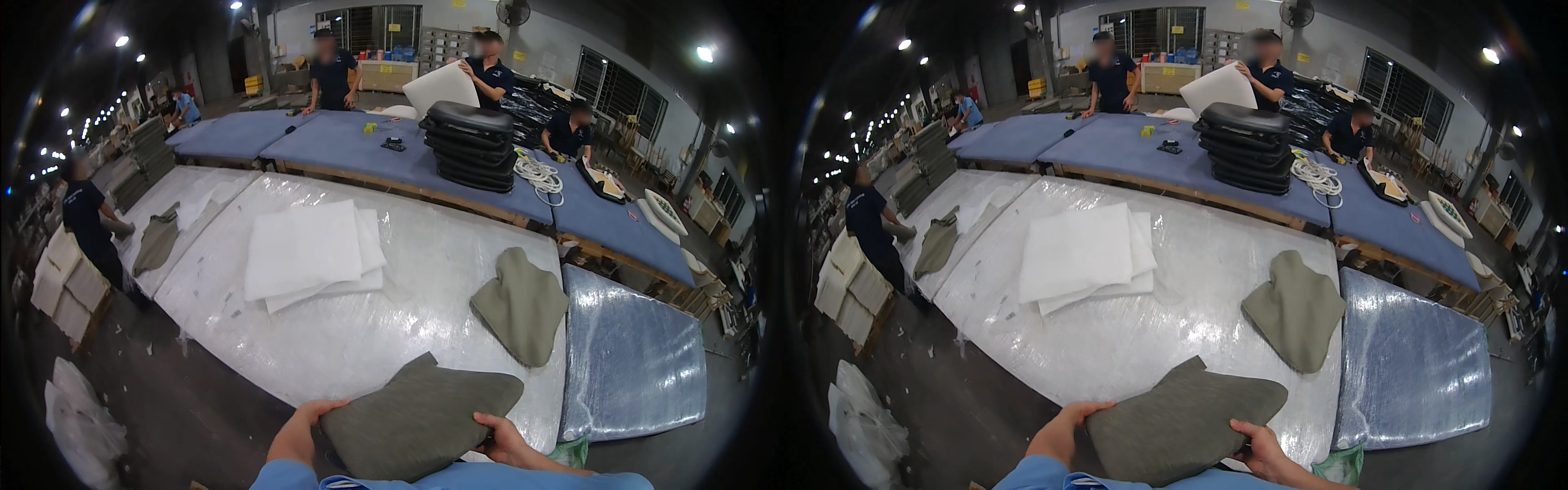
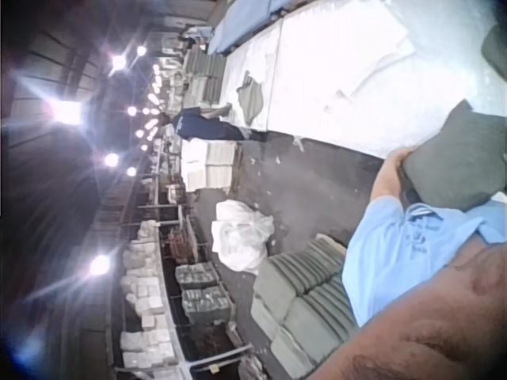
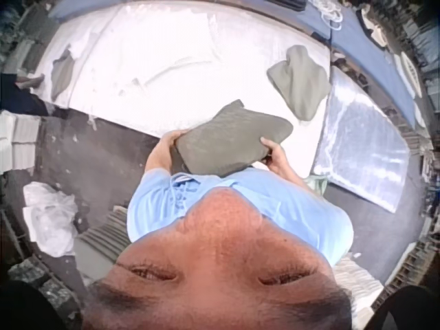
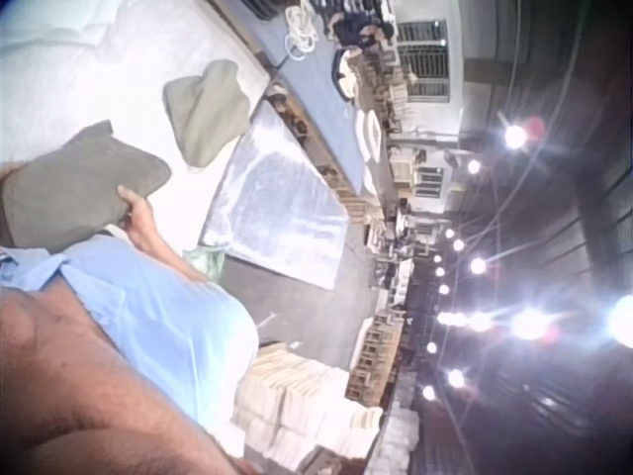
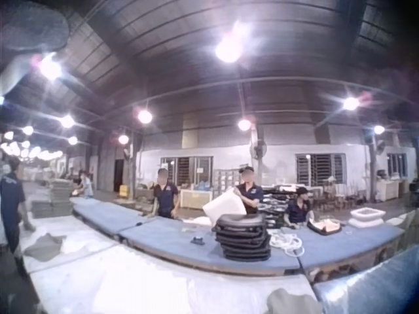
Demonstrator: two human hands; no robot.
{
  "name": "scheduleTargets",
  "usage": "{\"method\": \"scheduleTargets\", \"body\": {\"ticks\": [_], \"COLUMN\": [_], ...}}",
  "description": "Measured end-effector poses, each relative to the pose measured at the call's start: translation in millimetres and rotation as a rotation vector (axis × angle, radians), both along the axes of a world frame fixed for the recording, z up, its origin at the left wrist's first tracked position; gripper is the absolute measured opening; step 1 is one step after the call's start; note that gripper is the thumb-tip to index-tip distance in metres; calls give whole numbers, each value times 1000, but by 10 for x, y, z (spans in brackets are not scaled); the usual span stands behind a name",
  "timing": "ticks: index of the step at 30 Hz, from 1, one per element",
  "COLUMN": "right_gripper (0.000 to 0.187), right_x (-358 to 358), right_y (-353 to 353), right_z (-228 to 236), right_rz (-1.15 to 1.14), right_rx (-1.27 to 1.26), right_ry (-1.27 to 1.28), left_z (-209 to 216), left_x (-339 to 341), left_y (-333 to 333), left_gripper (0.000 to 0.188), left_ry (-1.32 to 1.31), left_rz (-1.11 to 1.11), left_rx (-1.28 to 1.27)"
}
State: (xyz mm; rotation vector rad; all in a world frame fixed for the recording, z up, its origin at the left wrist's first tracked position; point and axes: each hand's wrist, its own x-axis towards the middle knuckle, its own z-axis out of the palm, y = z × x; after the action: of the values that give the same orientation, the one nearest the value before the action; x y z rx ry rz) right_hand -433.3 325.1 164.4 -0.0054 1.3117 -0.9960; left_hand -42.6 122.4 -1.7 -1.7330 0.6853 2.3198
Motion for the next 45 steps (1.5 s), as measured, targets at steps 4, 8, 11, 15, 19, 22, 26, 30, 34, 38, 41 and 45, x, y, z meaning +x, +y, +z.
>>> {"method": "scheduleTargets", "body": {"ticks": [4, 8, 11, 15, 19, 22, 26, 30, 34, 38, 41, 45], "right_gripper": [61, 66, 71, 73, 67, 62, 63, 65, 20, 19, 30, 47], "right_x": [-57, -1, -27, -14, 12, 125, 166, -291, -755, -361, 393, 981], "right_y": [22, -25, 11, 21, -24, -142, -205, -221, -841, -1734, -2545, -3016], "right_z": [9, -6, -25, -31, -22, 64, 172, 210, 859, 958, 266, -1103], "right_rz": [-5, -3, 55, 69, 43, 65, 171, 632, 1130, 1063, 1254, 1469], "right_rx": [19, -7, 24, 49, 55, 99, 141, 199, -13, -412, -503, -344], "right_ry": [21, -1, 15, 49, 23, 13, 45, 126, 470, 633, 682, 778], "left_z": [-71, -296, -458, -619, -709, -745, -742, -767, -781, -652, -662, -648], "left_x": [-80, 16, -71, -154, -248, -231, -462, -576, -545, -736, -700, -906], "left_y": [-76, -149, -202, -178, -169, -145, -169, -149, -242, -382, -382, -469], "left_gripper": [77, 65, 52, 43, 35, 35, 49, 65, 66, 61, 52, 40], "left_ry": [14, 54, 53, -169, -356, -447, -464, -452, -395, -319, -401, -450], "left_rz": [-56, -54, -1, -47, -223, -228, -221, -294, -218, -230, -394, -418], "left_rx": [42, -140, -124, -377, -814, -998, -915, -828, -848, -647, -697, -820]}}
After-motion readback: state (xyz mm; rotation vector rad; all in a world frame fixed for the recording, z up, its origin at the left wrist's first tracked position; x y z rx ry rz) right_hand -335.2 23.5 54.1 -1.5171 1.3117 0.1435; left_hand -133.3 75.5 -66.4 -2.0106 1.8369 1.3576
